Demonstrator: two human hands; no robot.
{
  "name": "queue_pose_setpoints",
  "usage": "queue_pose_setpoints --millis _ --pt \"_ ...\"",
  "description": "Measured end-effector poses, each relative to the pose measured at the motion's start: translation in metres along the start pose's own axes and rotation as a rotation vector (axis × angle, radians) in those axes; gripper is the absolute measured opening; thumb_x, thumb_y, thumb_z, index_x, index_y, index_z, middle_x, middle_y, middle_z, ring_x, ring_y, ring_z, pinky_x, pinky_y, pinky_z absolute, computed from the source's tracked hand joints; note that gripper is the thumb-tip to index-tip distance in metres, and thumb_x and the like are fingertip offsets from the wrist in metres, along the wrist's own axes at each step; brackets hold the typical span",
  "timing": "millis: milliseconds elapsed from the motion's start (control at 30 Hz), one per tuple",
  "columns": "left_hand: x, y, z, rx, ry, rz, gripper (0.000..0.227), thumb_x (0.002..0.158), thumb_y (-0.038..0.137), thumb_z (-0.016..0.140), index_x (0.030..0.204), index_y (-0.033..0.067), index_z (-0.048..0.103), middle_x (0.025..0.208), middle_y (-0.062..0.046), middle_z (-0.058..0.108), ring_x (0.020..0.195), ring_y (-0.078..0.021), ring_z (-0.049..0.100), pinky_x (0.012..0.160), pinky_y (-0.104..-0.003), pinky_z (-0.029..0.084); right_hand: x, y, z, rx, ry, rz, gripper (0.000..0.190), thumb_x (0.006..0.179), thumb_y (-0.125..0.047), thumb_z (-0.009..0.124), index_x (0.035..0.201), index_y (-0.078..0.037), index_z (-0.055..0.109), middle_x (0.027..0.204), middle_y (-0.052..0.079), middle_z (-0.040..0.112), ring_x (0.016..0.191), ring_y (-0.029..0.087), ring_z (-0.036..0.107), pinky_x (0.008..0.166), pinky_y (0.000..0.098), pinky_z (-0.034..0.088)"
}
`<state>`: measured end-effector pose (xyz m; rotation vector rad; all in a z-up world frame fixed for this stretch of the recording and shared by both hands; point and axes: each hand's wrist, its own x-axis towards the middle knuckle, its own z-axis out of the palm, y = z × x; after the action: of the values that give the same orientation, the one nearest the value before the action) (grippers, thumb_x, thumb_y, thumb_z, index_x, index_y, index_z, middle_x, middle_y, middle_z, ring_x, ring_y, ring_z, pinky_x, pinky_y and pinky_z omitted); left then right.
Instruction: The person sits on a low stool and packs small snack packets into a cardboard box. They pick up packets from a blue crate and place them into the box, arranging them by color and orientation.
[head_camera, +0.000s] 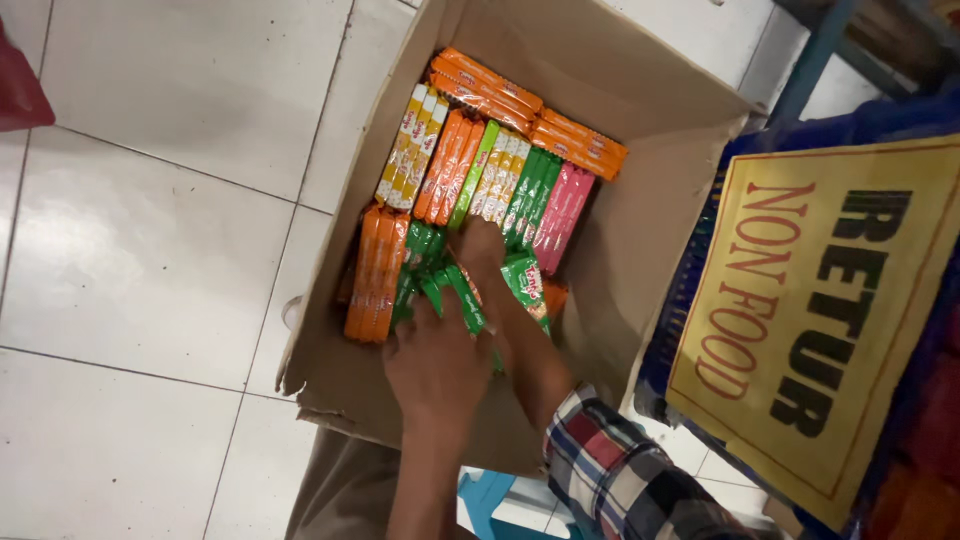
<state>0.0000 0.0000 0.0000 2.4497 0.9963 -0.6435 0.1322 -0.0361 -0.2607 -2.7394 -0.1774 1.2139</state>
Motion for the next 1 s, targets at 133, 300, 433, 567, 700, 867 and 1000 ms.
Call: queue_pose_setpoints --millis 133,300,433,567,700,867,1000 --pt "0.001 0.001 0.011 -0.026 0.139 0.037 0.075 0.079 0.053 0.073 0.141 0.0123 0.060 0.120 -0.017 0.066 0.100 -0.0404 0.071 0.081 -0.054 0.056 0.011 -0.005 0.007 0.049 0.004 0.033 0.046 0.091 -0.041 0.065 0.114 -0.002 0.073 0.112 0.027 0.073 0.114 0.046 0.069 0.094 0.0545 0.059" --pt "-0.001 -0.003 0.018 0.021 0.253 0.045 0.075 0.076 0.055 0.075 0.137 0.0132 0.063 0.116 -0.017 0.069 0.093 -0.0369 0.073 0.078 -0.050 0.057 0.015 -0.006 0.023 0.111 -0.031 0.119 0.049 0.092 -0.041 0.063 0.117 0.000 0.071 0.114 0.026 0.072 0.114 0.047 0.068 0.090 0.0584 0.059" --pt "0.000 -0.001 0.011 0.012 0.245 0.049 0.075 0.071 0.049 0.078 0.134 0.0113 0.062 0.118 -0.020 0.069 0.091 -0.0391 0.073 0.071 -0.052 0.058 0.014 0.002 0.017 0.147 -0.003 0.114 0.036 0.090 -0.038 0.067 0.107 -0.009 0.079 0.108 0.022 0.074 0.111 0.046 0.070 0.086 0.0557 0.061" --pt "0.003 -0.004 0.024 0.036 0.286 0.043 0.076 0.066 0.051 0.079 0.131 0.0151 0.065 0.107 -0.016 0.069 0.086 -0.0384 0.072 0.065 -0.051 0.058 -0.014 0.005 -0.002 0.027 0.050 -0.149 0.030 0.087 -0.028 0.072 0.107 -0.005 0.070 0.106 0.018 0.072 0.108 0.042 0.071 0.090 0.0576 0.061" --pt "0.007 -0.009 0.022 -0.008 0.255 0.020 0.073 0.065 0.052 0.079 0.129 0.0185 0.067 0.099 -0.009 0.068 0.088 -0.0363 0.072 0.066 -0.052 0.058 -0.078 0.024 -0.035 0.079 0.283 -0.413 0.030 0.108 -0.026 0.048 0.102 -0.002 0.064 0.098 0.018 0.063 0.095 0.045 0.070 0.080 0.0580 0.060" --pt "0.012 -0.015 0.051 -0.044 0.350 0.041 0.059 0.076 0.051 0.071 0.125 0.0185 0.066 0.096 -0.010 0.066 0.082 -0.0380 0.072 0.062 -0.055 0.058 -0.178 0.030 -0.076 0.298 0.221 -0.578 0.027 0.108 -0.025 0.048 0.104 0.000 0.058 0.109 0.018 0.054 0.105 0.052 0.063 0.083 0.0571 0.059" --pt "0.033 -0.013 0.049 -0.467 -0.330 -0.104 0.067 0.095 0.063 0.039 0.156 0.0359 0.043 0.148 -0.016 0.049 0.133 -0.0458 0.056 0.105 -0.057 0.050 -0.236 0.036 -0.098 0.586 -0.024 -0.400 0.033 0.104 -0.034 0.050 0.126 -0.009 0.054 0.126 0.022 0.055 0.121 0.050 0.057 0.094 0.0520 0.054"
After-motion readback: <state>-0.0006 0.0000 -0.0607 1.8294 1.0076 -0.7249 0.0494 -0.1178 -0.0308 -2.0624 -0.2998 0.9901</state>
